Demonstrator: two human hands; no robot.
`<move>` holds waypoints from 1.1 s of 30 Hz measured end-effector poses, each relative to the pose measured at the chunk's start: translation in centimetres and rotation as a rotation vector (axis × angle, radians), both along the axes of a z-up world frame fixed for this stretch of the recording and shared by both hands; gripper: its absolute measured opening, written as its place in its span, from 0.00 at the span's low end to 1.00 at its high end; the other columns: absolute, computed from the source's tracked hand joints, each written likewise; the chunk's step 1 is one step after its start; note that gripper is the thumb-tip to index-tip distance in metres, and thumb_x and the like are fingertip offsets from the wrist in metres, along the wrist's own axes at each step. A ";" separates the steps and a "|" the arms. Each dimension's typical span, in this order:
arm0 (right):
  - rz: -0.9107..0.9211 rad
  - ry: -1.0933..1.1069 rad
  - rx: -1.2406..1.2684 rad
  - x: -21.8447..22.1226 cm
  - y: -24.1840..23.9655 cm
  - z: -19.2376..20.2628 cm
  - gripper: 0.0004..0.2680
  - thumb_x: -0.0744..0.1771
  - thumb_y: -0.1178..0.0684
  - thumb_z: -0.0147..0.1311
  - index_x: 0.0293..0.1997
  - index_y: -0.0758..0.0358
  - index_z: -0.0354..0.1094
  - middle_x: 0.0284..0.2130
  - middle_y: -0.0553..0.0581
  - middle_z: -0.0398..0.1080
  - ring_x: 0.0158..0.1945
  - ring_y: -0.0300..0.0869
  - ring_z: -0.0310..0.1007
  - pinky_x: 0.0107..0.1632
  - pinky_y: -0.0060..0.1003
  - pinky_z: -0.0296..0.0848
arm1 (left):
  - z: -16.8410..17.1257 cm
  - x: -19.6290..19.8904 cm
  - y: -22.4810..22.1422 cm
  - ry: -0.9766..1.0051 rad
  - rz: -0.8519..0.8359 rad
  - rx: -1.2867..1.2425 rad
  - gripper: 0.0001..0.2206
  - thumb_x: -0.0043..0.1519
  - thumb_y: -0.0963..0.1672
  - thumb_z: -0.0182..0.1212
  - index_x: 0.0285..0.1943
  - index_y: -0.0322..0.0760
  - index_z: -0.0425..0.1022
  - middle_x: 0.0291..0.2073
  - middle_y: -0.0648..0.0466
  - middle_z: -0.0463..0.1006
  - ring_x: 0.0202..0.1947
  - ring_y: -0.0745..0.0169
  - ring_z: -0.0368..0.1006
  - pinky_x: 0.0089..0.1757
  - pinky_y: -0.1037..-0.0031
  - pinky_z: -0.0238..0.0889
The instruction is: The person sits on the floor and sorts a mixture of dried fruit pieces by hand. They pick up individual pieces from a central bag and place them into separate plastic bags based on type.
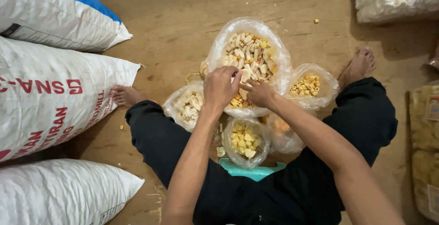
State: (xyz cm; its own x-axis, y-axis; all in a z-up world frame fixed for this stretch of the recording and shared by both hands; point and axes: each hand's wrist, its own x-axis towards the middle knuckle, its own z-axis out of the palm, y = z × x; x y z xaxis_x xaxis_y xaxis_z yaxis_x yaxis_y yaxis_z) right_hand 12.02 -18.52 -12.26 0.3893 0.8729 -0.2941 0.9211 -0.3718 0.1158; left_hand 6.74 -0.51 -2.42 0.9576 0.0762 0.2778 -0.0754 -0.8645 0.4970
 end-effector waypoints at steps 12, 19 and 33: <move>-0.228 0.568 0.296 1.8 1.1 3.8 0.13 0.63 0.64 0.51 0.51 0.67 0.73 0.57 0.74 0.67 0.51 0.70 0.75 0.52 0.56 0.77 | 0.1 -0.2 1.7 -0.182 0.035 -0.026 0.05 0.62 0.46 0.64 0.37 0.45 0.81 0.26 0.55 0.80 0.32 0.53 0.80 0.36 0.66 0.74; -0.461 0.836 0.788 2.2 0.1 13.8 0.12 0.64 0.63 0.59 0.52 0.67 0.76 0.40 0.74 0.73 0.43 0.62 0.78 0.44 0.44 0.80 | 3.3 -0.8 2.2 -0.086 0.049 -0.283 0.05 0.64 0.47 0.65 0.43 0.45 0.82 0.32 0.53 0.82 0.36 0.52 0.80 0.38 0.67 0.74; -0.481 0.671 0.857 3.0 0.0 9.8 0.08 0.63 0.63 0.57 0.37 0.53 0.79 0.49 0.63 0.73 0.43 0.55 0.80 0.42 0.43 0.79 | 5.7 -1.8 3.3 0.241 0.191 -0.704 0.16 0.61 0.46 0.65 0.57 0.41 0.79 0.41 0.44 0.84 0.42 0.48 0.81 0.45 0.64 0.73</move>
